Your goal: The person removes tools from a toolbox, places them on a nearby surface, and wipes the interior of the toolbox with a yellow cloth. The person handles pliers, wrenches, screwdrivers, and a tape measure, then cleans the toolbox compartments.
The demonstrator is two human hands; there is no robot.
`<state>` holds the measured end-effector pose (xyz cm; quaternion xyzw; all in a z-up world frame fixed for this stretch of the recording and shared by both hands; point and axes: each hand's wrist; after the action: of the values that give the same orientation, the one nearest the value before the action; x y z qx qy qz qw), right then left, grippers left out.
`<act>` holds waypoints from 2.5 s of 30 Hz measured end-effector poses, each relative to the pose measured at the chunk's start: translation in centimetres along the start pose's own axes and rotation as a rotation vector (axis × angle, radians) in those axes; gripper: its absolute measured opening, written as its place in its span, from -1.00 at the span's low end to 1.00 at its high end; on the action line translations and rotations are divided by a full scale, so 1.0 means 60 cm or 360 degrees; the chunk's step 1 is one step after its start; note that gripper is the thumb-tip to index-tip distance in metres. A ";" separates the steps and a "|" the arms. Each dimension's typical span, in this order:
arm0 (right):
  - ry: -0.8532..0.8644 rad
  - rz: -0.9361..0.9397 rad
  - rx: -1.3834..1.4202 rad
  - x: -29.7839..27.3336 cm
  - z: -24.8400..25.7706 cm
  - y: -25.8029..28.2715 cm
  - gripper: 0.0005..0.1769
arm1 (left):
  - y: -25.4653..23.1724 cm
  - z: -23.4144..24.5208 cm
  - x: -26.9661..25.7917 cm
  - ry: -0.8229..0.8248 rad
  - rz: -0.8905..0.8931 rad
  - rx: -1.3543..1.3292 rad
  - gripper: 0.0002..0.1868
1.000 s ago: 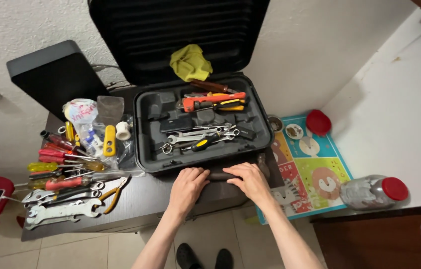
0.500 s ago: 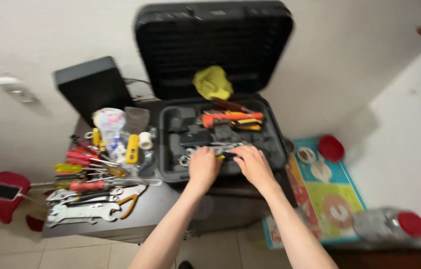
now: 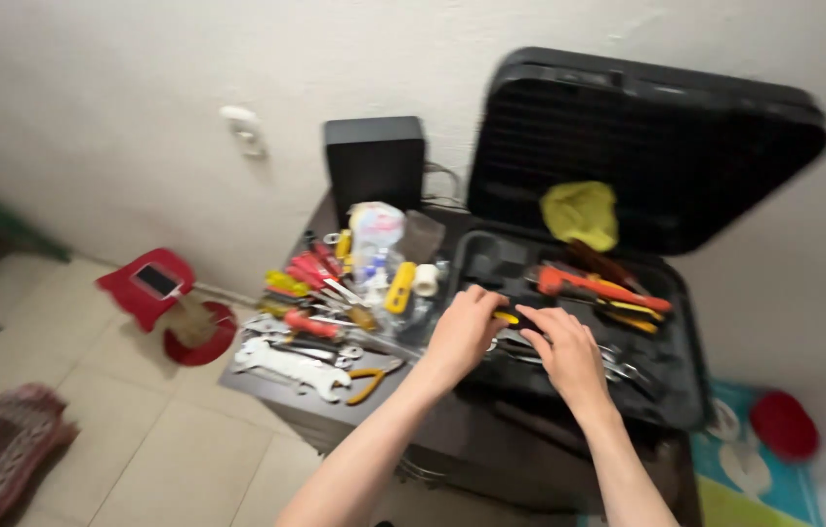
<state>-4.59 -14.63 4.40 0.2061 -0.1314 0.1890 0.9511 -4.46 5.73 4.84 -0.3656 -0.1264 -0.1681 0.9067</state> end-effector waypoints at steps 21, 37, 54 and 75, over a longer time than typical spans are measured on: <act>0.0012 0.0210 0.0986 0.193 -0.370 0.332 -0.69 | 0.326 0.199 -0.131 -0.0393 0.0374 0.0396 -0.37; -0.0094 -0.0096 0.0744 0.064 -0.090 0.058 -0.76 | 0.168 0.029 0.001 -0.0222 -0.0128 0.0611 -0.82; 0.0081 -0.0323 0.0046 -0.037 -0.040 -0.168 -0.69 | 0.092 -0.225 0.108 0.0504 -0.0064 0.0722 -0.62; 0.0308 0.0115 0.0416 0.157 -0.091 0.162 -0.21 | 0.085 0.099 0.004 -0.0792 0.0862 -0.1128 -0.40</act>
<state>0.76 -1.15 6.02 0.3041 -0.0207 0.2576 0.9169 -2.85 13.29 5.93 -0.6993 -0.1745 0.1325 0.6804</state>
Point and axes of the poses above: each hand's wrist, its own x-axis towards the middle knuckle, its own z-axis out of the back of the hand, y = z × x
